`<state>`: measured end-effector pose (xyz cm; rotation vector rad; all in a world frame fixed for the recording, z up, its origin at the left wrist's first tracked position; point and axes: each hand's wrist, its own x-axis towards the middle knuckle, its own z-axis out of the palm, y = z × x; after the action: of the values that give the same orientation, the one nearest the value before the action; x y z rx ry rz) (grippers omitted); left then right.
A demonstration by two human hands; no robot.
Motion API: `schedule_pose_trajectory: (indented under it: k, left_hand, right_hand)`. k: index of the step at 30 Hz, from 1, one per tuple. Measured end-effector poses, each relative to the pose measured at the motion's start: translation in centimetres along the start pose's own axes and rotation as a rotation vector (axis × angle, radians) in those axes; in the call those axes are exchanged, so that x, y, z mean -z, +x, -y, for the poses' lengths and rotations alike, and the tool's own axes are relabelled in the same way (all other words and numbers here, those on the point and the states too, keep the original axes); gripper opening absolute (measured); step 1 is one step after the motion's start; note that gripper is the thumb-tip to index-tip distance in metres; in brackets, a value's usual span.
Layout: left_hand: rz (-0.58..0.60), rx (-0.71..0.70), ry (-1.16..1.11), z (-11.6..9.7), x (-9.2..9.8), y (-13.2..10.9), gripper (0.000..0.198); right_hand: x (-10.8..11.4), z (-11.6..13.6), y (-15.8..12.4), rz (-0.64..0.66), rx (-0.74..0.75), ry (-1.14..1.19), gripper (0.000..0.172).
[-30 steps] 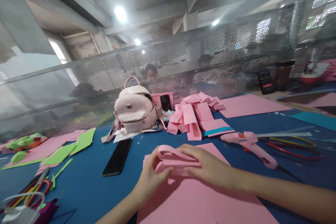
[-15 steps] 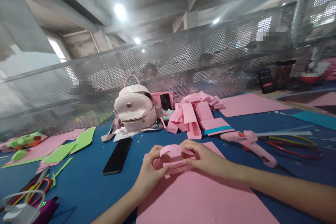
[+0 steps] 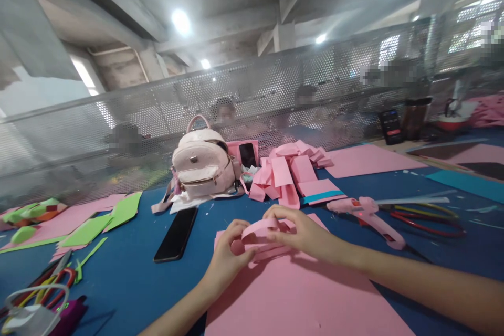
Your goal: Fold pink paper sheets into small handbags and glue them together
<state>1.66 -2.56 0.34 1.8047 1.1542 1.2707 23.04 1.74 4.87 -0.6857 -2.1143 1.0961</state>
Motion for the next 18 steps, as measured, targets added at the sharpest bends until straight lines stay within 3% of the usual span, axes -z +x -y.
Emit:
schedule_pose_trajectory:
  k: [5,11,18]
  left_hand:
    - [-0.023,0.015,-0.084,0.4,0.0,-0.3,0.016]
    - [-0.068,0.045,-0.268,1.6,-0.5,-0.4,0.066]
    - [-0.085,0.094,-0.335,2.6,-0.8,0.0,0.07]
  right_hand:
    - [-0.3,2.5,1.6,0.01,0.018,-0.072,0.025]
    - [1.1,4.5,4.6,0.017,0.045,-0.14,0.03]
    - [4.7,6.5,7.3,-0.05,0.107,-0.361,0.023]
